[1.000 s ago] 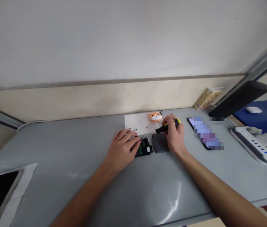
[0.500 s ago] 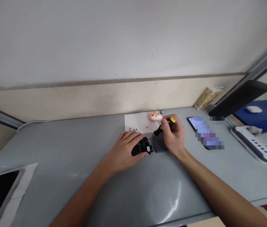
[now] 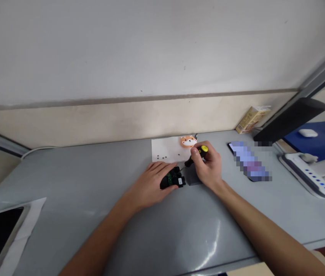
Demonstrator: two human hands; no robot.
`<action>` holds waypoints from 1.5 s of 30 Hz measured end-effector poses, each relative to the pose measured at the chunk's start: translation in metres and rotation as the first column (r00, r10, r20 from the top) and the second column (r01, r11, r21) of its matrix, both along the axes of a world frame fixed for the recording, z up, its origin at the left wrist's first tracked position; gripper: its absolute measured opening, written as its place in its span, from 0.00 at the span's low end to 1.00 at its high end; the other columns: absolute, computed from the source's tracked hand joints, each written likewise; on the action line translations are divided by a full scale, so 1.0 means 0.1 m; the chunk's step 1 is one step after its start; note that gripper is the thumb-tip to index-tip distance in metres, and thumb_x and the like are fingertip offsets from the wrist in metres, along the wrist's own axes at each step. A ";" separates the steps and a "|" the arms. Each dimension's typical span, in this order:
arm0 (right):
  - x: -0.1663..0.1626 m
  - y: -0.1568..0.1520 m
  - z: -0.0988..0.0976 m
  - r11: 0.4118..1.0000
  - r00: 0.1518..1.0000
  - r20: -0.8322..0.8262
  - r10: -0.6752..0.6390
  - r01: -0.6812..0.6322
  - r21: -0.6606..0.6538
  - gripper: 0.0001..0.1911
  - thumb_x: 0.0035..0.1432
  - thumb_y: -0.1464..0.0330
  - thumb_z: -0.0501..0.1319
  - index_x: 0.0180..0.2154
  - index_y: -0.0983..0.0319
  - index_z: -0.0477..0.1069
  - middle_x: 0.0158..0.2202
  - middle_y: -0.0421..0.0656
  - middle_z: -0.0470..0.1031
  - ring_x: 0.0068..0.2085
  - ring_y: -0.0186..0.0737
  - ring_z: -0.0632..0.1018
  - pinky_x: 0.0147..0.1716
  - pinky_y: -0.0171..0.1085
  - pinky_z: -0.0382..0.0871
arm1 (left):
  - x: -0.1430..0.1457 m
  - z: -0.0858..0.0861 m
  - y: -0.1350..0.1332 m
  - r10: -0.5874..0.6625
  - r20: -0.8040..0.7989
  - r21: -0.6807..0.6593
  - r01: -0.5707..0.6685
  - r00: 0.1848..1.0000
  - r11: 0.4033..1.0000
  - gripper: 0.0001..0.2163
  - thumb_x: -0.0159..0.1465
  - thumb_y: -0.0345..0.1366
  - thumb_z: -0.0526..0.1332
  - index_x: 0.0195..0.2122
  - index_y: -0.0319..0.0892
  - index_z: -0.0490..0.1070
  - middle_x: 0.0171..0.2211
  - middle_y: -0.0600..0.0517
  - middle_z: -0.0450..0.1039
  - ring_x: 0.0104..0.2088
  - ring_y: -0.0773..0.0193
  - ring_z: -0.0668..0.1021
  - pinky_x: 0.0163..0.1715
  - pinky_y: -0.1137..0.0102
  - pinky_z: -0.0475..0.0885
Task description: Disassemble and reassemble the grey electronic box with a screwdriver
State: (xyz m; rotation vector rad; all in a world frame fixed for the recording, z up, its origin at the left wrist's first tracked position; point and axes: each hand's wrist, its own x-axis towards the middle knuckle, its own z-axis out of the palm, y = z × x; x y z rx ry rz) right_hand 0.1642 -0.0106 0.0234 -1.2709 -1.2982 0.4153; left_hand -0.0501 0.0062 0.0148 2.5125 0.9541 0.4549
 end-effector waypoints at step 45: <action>0.00 -0.02 -0.04 0.998 0.994 0.104 0.017 -0.022 0.050 0.11 0.64 0.59 0.64 0.33 0.58 0.68 0.24 0.35 0.65 0.24 0.31 0.63 0.24 0.33 0.58 | -0.01 -0.06 0.02 -0.034 -0.049 0.047 0.036 0.998 0.998 0.26 0.68 0.44 0.65 0.65 0.49 0.63 0.61 0.51 0.72 0.60 0.54 0.72 0.63 0.56 0.67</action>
